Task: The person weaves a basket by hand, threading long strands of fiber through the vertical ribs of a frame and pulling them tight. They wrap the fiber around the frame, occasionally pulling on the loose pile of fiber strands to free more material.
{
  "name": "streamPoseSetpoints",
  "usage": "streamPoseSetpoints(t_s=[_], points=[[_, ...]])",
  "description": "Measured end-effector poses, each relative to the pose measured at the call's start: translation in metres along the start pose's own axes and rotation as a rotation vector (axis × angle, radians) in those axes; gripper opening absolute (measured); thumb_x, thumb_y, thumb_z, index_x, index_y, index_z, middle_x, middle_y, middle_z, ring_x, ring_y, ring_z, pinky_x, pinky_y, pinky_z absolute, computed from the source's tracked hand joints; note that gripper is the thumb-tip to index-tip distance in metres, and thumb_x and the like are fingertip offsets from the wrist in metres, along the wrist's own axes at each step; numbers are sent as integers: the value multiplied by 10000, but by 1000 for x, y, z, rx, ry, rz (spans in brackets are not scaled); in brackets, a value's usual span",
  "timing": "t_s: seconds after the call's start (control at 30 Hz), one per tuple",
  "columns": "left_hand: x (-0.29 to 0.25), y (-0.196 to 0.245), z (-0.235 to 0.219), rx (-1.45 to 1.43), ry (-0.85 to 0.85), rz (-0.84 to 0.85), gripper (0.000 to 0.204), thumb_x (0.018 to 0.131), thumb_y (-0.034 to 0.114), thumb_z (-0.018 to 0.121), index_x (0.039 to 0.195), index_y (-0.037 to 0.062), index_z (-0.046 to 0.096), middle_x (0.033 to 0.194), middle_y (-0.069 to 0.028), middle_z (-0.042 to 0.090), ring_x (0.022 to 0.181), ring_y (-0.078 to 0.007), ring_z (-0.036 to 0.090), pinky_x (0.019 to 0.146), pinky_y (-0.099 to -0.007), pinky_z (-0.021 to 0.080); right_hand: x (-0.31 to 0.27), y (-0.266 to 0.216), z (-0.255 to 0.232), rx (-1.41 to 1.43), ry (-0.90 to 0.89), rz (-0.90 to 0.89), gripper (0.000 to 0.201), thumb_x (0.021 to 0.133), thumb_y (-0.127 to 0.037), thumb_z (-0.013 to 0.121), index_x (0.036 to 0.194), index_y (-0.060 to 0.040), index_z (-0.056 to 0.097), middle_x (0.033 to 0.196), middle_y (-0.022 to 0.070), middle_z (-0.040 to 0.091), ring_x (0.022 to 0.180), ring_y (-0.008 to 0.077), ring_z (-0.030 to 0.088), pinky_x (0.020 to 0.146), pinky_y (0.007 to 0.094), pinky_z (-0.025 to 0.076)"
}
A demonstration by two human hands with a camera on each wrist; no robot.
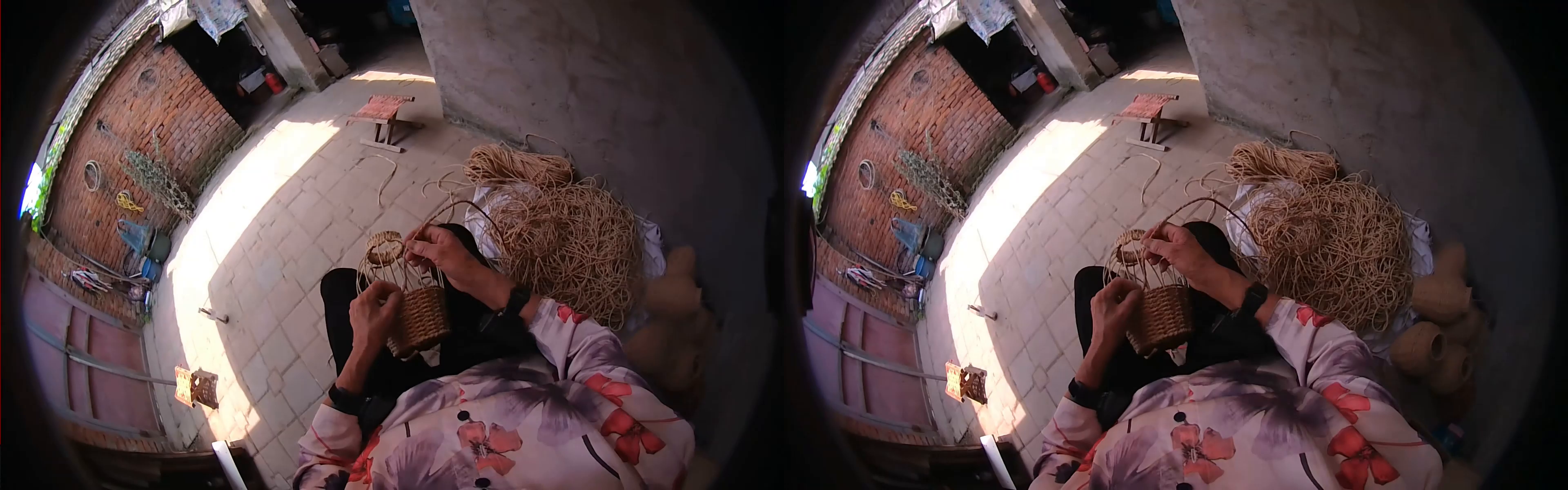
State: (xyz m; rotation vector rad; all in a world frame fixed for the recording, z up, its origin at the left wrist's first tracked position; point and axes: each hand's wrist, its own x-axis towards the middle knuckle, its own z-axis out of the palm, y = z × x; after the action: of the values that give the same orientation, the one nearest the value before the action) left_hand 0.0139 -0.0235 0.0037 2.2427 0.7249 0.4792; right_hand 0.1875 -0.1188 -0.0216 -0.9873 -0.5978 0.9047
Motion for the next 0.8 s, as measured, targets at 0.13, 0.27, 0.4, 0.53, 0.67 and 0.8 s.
streamPoseSetpoints(t_s=[0.13,0.27,0.4,0.53,0.67,0.8], points=[[1,6,3,62,1,-102,179,788,242,635,894,103,673,802,-89,701,771,-258,687,731,-353,517,26,11,19,-531,-109,-232,150,846,-175,627,852,-25,636,827,84,642,780,200,649,686,344,525],[1,0,6,78,28,-89,201,786,246,633,937,113,640,792,-90,699,784,-274,685,728,-357,516,9,7,35,-1305,2,-314,202,784,-208,580,897,-48,629,835,186,630,842,354,635,739,466,497],[0,-3,7,-7,27,-95,226,779,252,647,953,108,630,792,-102,695,775,-274,682,722,-357,515,9,21,36,-1304,35,-381,200,777,-183,582,935,-64,613,810,168,631,823,331,648,713,464,494],[-1,-2,2,10,14,-61,238,778,245,652,964,100,627,807,-108,693,761,-270,678,718,-358,514,-9,12,29,-977,153,-300,218,759,-127,587,962,-48,597,745,146,625,726,300,651,658,426,492],[-3,2,3,28,132,105,208,798,181,636,987,95,625,819,-108,693,743,-263,672,695,-354,512,-45,5,-19,-962,231,-241,143,768,-127,587,884,-51,625,729,154,644,726,354,652,641,415,509],[-2,19,4,-19,136,165,199,822,104,599,1019,102,626,816,-115,691,713,-280,672,661,-354,514,-69,11,-74,-970,284,-66,172,785,-200,619,825,-33,631,743,138,648,704,304,647,651,394,498]])
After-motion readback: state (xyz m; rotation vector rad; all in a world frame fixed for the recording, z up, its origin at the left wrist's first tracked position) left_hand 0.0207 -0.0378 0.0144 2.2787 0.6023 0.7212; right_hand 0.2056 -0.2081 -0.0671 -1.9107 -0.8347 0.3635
